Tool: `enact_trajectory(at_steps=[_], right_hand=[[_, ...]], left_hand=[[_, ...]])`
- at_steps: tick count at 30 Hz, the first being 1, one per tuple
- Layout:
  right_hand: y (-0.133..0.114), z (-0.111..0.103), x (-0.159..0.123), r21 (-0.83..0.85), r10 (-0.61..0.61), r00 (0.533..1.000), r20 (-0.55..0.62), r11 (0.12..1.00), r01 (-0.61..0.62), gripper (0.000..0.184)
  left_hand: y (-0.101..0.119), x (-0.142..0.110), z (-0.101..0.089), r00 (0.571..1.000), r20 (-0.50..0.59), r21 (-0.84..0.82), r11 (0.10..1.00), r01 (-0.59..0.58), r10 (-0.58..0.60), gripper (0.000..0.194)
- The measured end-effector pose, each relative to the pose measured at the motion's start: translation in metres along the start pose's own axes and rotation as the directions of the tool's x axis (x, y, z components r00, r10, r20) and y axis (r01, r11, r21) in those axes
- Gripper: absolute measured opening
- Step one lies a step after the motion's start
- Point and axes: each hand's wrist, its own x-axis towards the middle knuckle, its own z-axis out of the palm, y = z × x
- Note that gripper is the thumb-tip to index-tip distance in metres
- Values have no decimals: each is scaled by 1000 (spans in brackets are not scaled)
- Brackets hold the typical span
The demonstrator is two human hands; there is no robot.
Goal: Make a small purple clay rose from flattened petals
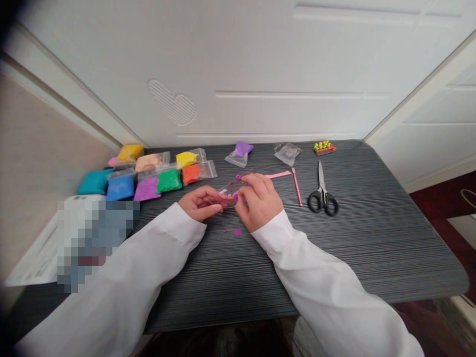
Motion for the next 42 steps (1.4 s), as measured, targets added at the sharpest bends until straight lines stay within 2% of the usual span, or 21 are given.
enact_trajectory(at_steps=[7,16,24,31,42], right_hand=[[3,-2,-1,43,-10,1000,3,999,10,12],[5,2,-2,11,-38,999,1,999,38,12],[1,2,-1,-41,-18,1000,8,999,18,9],[0,0,-1,-10,7,1000,17,1000,-7,9],[3,0,-1,21,-27,1000,-11,999,28,12]], left_hand=[[1,0,0,1000,-11,-14,1000,0,0,16],[2,1,-2,1000,6,18,1000,23,-23,15],[-1,1,0,1000,-4,-2,1000,-16,16,15],[0,1,0,1000,3,8,1000,-22,22,15],[2,2,-1,1000,-1,-6,1000,0,0,14]])
